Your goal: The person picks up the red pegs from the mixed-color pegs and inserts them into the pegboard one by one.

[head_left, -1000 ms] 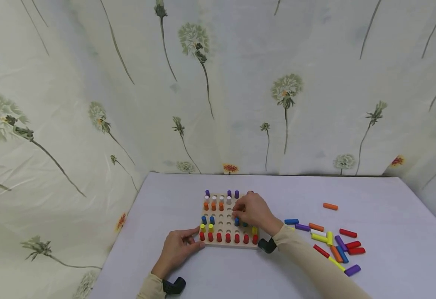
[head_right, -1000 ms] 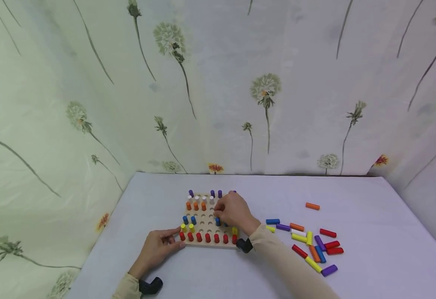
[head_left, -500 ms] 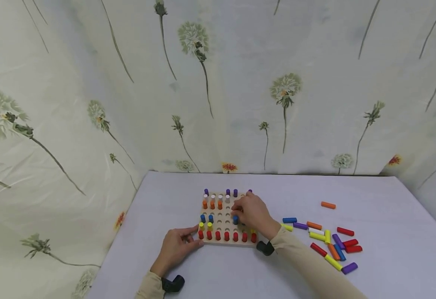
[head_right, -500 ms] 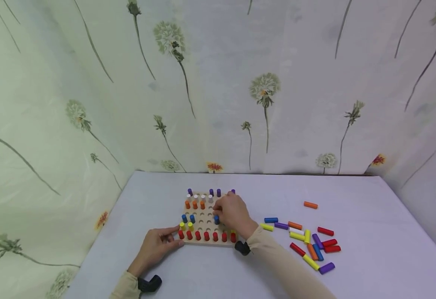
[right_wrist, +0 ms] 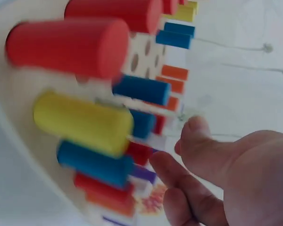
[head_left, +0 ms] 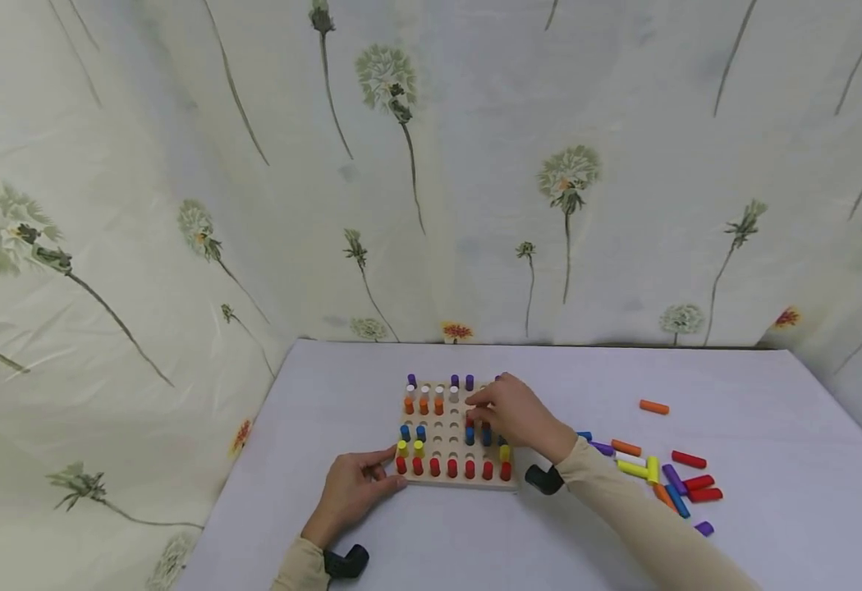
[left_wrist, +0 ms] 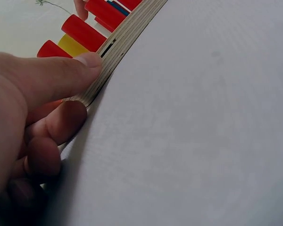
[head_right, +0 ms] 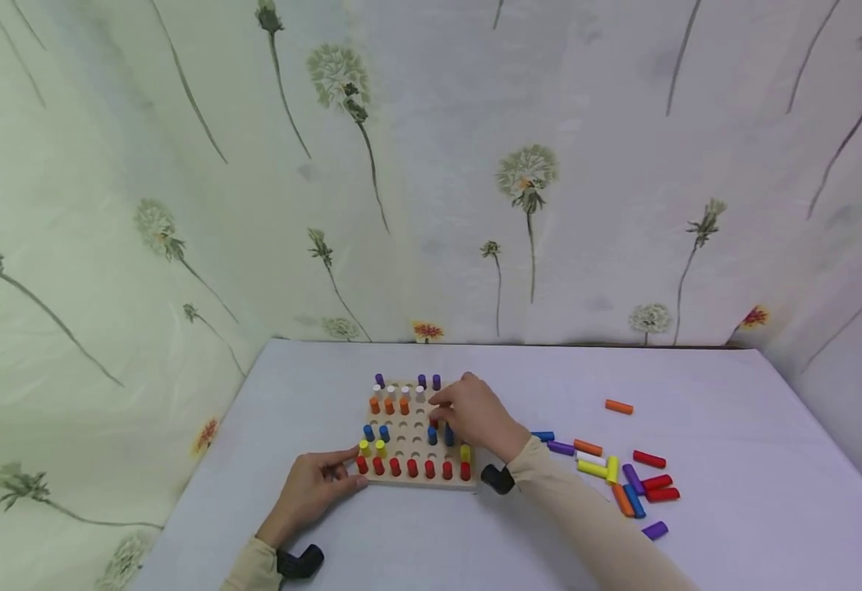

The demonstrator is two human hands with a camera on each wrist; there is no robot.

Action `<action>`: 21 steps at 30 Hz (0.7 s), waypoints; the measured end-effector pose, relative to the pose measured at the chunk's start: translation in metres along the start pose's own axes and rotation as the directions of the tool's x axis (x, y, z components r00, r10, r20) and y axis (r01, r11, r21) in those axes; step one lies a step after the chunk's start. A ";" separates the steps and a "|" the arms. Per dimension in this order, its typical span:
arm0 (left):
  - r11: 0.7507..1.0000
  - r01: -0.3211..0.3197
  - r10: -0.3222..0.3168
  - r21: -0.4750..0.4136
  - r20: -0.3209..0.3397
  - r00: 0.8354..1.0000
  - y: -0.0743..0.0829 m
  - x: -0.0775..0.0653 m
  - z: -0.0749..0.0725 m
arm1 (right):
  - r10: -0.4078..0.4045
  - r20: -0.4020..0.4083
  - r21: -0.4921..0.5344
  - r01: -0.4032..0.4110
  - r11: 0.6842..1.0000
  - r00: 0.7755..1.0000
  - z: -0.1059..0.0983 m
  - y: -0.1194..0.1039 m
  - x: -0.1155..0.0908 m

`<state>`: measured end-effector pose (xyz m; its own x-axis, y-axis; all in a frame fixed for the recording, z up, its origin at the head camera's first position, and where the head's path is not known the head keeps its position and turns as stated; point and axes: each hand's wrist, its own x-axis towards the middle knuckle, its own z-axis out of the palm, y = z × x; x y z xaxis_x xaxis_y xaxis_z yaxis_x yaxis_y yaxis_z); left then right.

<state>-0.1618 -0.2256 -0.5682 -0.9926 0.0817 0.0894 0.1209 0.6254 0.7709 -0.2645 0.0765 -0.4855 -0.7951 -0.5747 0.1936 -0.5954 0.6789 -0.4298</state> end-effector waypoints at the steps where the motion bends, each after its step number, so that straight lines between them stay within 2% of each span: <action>1: 1.000 0.000 0.000 0.001 0.003 1.000 0.000 0.000 0.001 | 0.009 0.000 -0.007 -0.009 1.000 1.000 -0.007 0.001 -0.003; 6: 1.000 -0.009 0.009 0.009 0.014 1.000 0.000 0.001 0.001 | 0.053 0.017 -0.092 -0.052 0.994 0.998 -0.043 0.011 -0.026; 11: 1.000 -0.015 0.015 0.026 -0.002 1.000 -0.001 0.000 -0.001 | 0.066 0.129 -0.131 -0.049 0.990 0.989 -0.073 0.028 -0.061; 13: 1.000 -0.013 0.013 0.021 -0.002 1.000 -0.001 0.000 -0.001 | 0.074 0.170 -0.127 -0.052 0.991 0.983 -0.078 0.037 -0.079; 16: 1.000 -0.006 0.006 0.009 0.009 1.000 -0.001 -0.001 -0.001 | 0.137 0.215 -0.129 -0.111 0.985 0.967 -0.080 0.050 -0.105; 19: 1.000 -0.006 0.006 0.003 0.011 1.000 0.000 0.000 -0.002 | 0.251 0.253 -0.160 -0.216 0.963 0.934 -0.078 0.060 -0.124; 21: 1.000 -0.002 0.002 0.006 0.011 1.000 -0.001 -0.001 -0.002 | 0.297 0.270 -0.180 -0.255 0.950 0.916 -0.075 0.065 -0.133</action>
<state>-0.1614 -0.2276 -0.5676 -0.9923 0.0910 0.0838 0.1225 0.6301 0.7668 -0.2067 0.2315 -0.4731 -0.8739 -0.4480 -0.1888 -0.3835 0.8739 -0.2987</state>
